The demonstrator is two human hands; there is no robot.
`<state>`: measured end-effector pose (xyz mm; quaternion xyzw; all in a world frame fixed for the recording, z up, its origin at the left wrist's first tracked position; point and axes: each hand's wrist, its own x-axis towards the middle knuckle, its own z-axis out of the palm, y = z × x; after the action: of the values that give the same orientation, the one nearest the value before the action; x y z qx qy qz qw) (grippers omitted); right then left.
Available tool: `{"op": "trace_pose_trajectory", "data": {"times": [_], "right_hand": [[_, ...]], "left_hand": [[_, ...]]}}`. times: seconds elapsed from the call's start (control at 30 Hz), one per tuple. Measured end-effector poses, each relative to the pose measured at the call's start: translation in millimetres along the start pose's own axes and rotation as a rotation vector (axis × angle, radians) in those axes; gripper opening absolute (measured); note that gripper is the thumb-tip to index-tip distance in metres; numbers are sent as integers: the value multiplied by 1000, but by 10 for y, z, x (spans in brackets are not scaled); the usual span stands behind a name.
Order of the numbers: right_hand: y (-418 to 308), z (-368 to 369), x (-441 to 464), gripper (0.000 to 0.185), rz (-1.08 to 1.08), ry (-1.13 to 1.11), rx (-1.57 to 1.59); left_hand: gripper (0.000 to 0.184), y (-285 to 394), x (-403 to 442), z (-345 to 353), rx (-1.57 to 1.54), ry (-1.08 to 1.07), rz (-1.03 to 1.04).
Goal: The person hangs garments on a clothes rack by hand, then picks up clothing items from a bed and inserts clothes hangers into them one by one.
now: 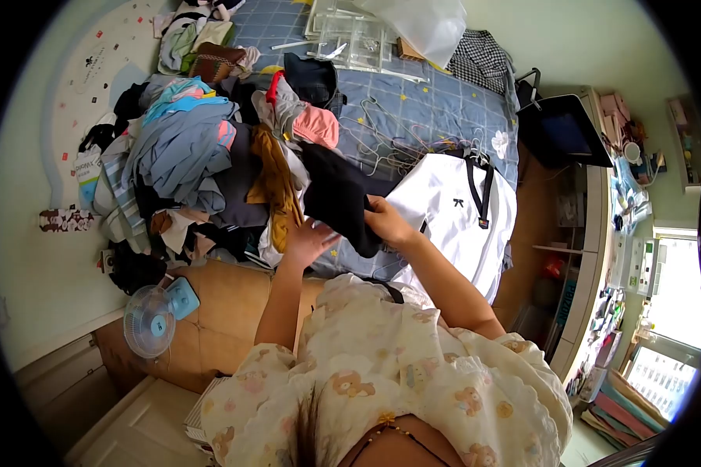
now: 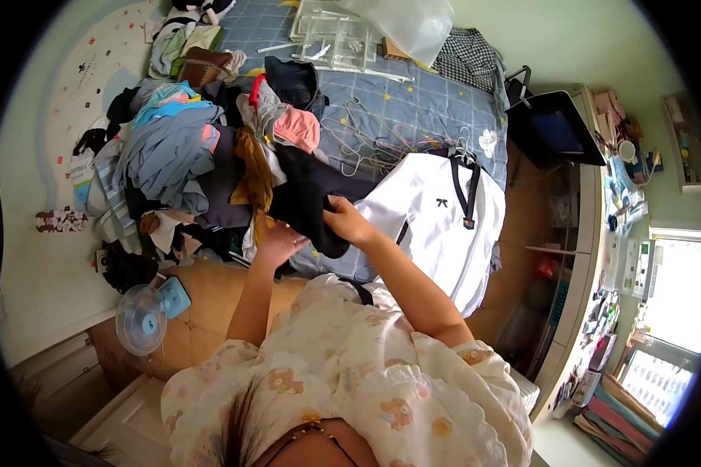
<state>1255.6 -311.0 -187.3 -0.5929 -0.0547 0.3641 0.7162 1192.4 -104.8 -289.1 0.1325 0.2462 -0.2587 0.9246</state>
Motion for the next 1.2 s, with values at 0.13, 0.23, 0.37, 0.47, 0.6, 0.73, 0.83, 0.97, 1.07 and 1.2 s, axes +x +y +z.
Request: {"op": "trace_pose_trajectory", "data": {"times": [0.13,0.23,0.37,0.47,0.6,0.73,0.83,0.97,1.07,1.2], "right_hand": [[-170,-287,-364,29,-129,-34,-290],[-46,-802,-653,30,-33,9,-407],[190,-1349,-1084,33,-245,352,314],[-121,-1409,-1327,38,-522,388,525],[-229,-1560,-1433,40,-538,474,533],[-439,-1678,-1405,38,-336,623,611],[-701,-1636,-1391,44,-268,744,544],[-567,-1709,-1336,51,-293,639,230],[-761,-1568,-1491,60,165,462,-703],[-634,-1822,-1419,46,403,440,-756]], "left_hand": [[92,200,104,486,-69,-83,339],[81,348,257,778,-152,-196,468],[62,463,425,1082,-75,-152,536],[52,431,447,1461,53,-122,554],[46,510,606,1768,304,-278,553],[61,735,689,2214,499,-185,860],[86,909,562,2585,600,-198,963],[68,1064,480,2689,807,-232,874],[63,1140,368,2802,1336,-143,881],[63,1263,403,2700,1930,-60,761]]}}
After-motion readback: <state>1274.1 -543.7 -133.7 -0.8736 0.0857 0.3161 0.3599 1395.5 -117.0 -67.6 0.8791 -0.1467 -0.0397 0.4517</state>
